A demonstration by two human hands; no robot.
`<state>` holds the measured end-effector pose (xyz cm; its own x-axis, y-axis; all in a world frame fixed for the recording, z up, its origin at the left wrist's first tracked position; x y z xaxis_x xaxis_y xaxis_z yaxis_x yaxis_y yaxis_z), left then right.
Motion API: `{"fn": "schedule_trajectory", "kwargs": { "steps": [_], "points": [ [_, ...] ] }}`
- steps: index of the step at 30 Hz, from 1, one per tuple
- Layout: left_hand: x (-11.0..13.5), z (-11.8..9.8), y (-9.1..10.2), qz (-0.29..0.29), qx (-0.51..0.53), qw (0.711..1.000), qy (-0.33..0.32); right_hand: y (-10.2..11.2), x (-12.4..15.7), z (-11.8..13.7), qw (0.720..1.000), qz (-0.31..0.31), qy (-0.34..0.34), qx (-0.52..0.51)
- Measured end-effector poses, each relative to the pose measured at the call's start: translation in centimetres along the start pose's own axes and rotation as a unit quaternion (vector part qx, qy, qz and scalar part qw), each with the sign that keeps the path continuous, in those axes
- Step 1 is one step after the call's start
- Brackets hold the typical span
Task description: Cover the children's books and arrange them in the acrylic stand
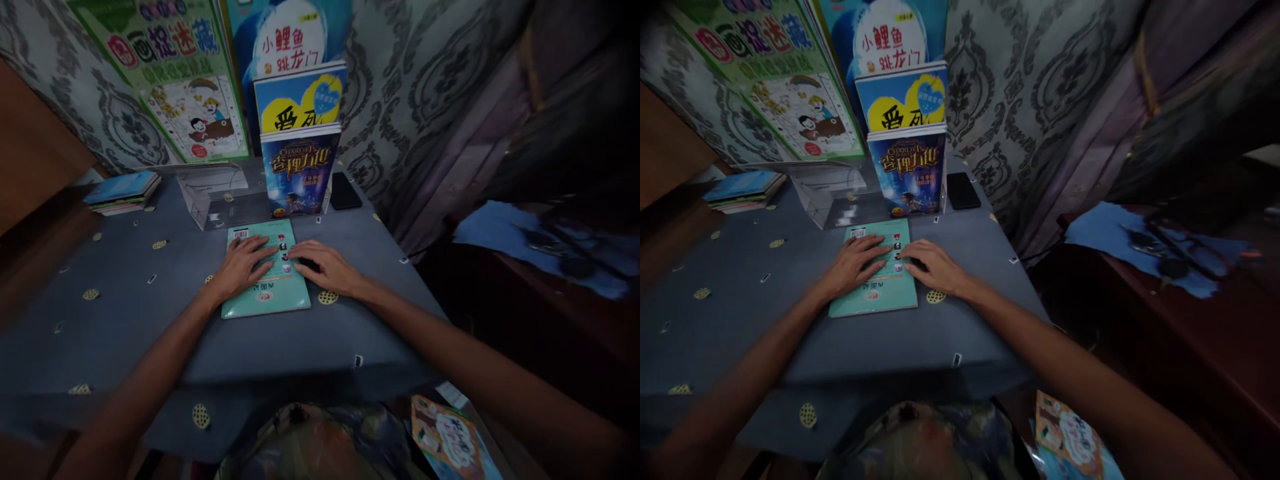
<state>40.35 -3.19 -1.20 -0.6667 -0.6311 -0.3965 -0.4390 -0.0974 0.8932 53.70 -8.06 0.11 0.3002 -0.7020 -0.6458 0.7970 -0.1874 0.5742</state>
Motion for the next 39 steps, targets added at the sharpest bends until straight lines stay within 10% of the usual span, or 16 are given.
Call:
{"fn": "schedule_trajectory", "kwargs": {
  "steps": [16,39],
  "points": [
    [1.0,6.2,1.8,-0.147,0.01,0.984,0.105,-0.8,0.3,0.6,0.997,0.004,0.053,0.052],
    [2.1,6.8,2.2,-0.161,-0.019,0.971,0.175,-1.2,0.7,0.2,0.995,0.035,0.013,0.089]
  ]
}}
Point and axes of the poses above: each hand's wrist, its own x-axis away from the middle knuckle, its own y-axis out of the back of the hand, z = x × y, the point moved 10 cm from there along -x, towards the middle knuckle, and after that the axes turned 12 degrees about -z, right-handed, at the moved point
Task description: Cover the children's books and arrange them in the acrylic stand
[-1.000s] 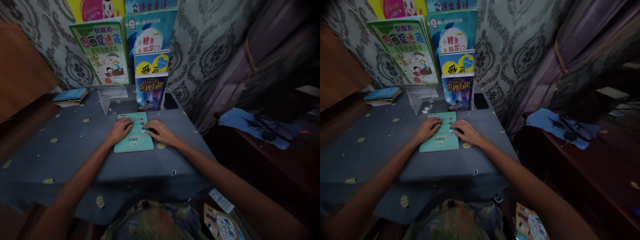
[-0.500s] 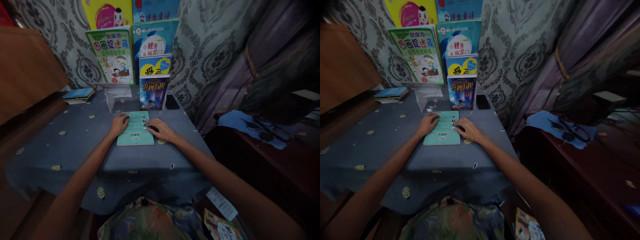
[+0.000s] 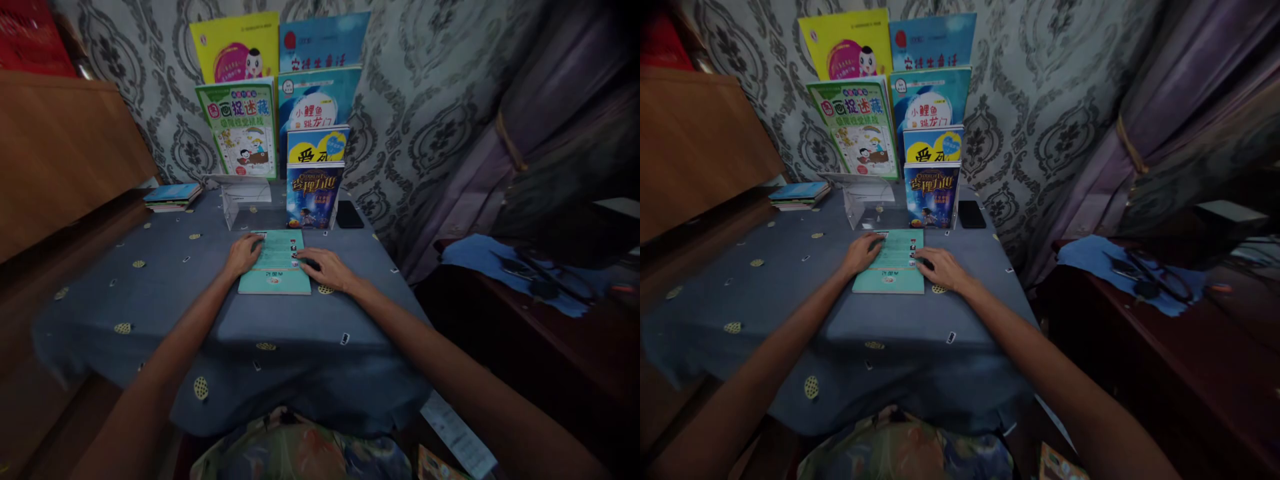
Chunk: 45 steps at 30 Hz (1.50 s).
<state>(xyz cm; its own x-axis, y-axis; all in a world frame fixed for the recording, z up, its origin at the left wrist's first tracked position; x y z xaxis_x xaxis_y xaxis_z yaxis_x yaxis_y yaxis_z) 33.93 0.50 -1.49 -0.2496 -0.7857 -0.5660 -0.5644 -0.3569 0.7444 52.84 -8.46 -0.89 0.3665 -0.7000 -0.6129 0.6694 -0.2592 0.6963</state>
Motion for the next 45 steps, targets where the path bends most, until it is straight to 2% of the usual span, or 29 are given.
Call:
{"fn": "schedule_trajectory", "kwargs": {
  "steps": [11,18,27,30,33,35,36,38,41,45],
  "points": [
    [0.0,0.5,0.8,-0.019,0.029,0.999,0.014,-0.1,0.1,0.1,1.0,-0.013,0.026,-0.013],
    [0.1,1.0,1.4,-0.035,0.079,0.996,0.03,-0.2,0.5,0.0,1.0,0.005,0.016,0.007],
    [-0.1,0.5,1.7,-0.035,0.154,0.986,0.048,0.1,0.5,0.4,1.0,0.004,0.011,0.012],
    [-0.2,1.7,1.5,-0.038,0.235,0.964,0.117,0.3,0.5,0.5,1.0,0.002,0.004,0.006],
    [-0.1,3.3,0.7,-0.031,0.327,0.923,0.2,0.5,0.6,0.3,1.0,-0.001,-0.005,0.002],
    [0.0,4.0,0.6,-0.032,0.355,0.907,0.226,0.5,0.6,0.1,1.0,-0.001,-0.012,-0.002],
    [-0.1,4.1,1.0,-0.036,0.354,0.908,0.22,0.5,0.6,0.0,1.0,-0.001,-0.016,-0.007],
    [-0.3,3.4,2.1,-0.04,0.324,0.93,0.167,0.6,0.6,-0.4,0.999,-0.003,-0.025,-0.021],
    [-0.2,0.9,4.1,-0.021,0.244,0.969,0.031,0.8,0.4,-0.6,0.998,-0.012,-0.033,-0.047],
    [1.2,-1.5,5.1,0.023,0.145,0.983,-0.109,1.2,0.1,-0.4,0.996,-0.016,-0.038,-0.079]
  ]
}}
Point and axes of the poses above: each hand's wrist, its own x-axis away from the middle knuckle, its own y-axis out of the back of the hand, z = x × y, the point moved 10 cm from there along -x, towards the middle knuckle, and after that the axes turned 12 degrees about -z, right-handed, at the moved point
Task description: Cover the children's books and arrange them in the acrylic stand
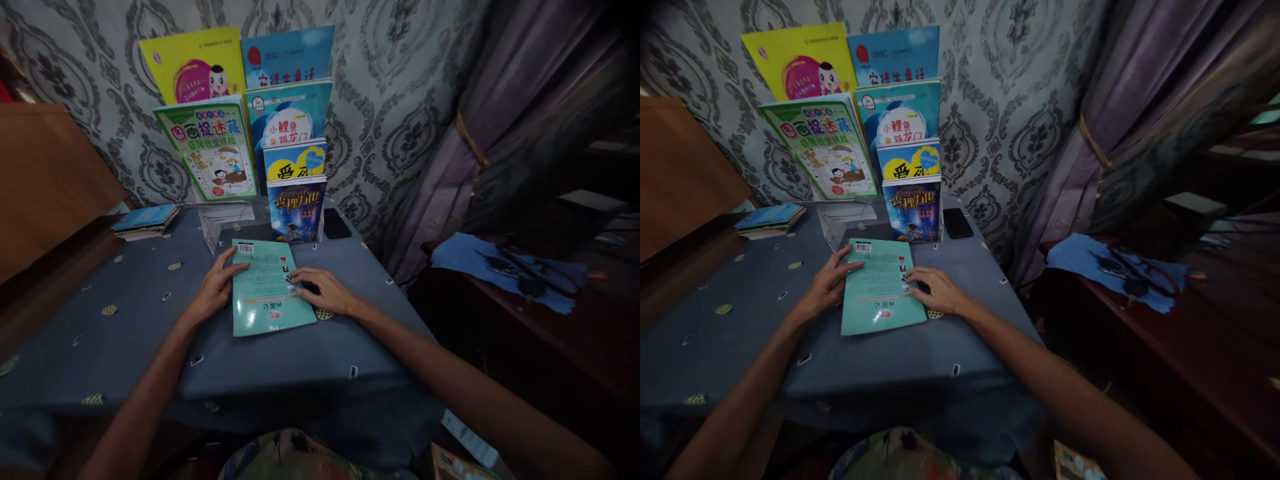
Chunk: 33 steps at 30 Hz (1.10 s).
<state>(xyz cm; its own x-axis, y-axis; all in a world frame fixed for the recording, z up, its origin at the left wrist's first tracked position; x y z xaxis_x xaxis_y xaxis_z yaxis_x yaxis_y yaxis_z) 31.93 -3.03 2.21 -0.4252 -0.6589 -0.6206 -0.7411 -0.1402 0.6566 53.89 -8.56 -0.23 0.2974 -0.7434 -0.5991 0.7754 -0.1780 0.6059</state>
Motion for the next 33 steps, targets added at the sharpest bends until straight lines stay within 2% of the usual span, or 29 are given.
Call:
{"fn": "schedule_trajectory", "kwargs": {
  "steps": [5,10,15,19,25,28,30,33],
  "points": [
    [1.7,-1.6,-1.8,0.078,-0.045,0.993,-0.075,-0.2,-0.1,0.1,1.0,0.009,-0.01,0.0],
    [2.2,-2.6,-3.4,0.151,-0.103,0.981,-0.066,-0.4,0.0,-0.1,1.0,0.013,-0.008,0.007],
    [2.3,-4.3,-3.6,0.162,-0.094,0.98,-0.067,-0.8,0.2,-0.6,0.999,0.029,-0.01,0.012],
    [2.3,-6.5,-3.9,0.161,-0.145,0.973,-0.082,-0.7,0.3,-0.8,0.999,0.041,-0.01,0.033],
    [2.2,-10.7,-5.3,0.215,-0.254,0.941,-0.058,1.2,-0.2,0.4,0.998,0.003,0.012,0.054],
    [1.8,-12.9,-6.3,0.219,-0.292,0.931,-0.027,2.4,-0.5,-0.1,0.997,-0.021,-0.024,0.069],
    [1.7,-14.5,-7.2,0.219,-0.301,0.928,-0.016,3.2,-0.5,-1.5,0.991,-0.037,-0.081,0.099],
    [1.9,-16.5,-8.7,0.252,-0.304,0.919,-0.01,4.2,-0.1,-3.7,0.974,-0.049,-0.164,0.15]
  ]
}}
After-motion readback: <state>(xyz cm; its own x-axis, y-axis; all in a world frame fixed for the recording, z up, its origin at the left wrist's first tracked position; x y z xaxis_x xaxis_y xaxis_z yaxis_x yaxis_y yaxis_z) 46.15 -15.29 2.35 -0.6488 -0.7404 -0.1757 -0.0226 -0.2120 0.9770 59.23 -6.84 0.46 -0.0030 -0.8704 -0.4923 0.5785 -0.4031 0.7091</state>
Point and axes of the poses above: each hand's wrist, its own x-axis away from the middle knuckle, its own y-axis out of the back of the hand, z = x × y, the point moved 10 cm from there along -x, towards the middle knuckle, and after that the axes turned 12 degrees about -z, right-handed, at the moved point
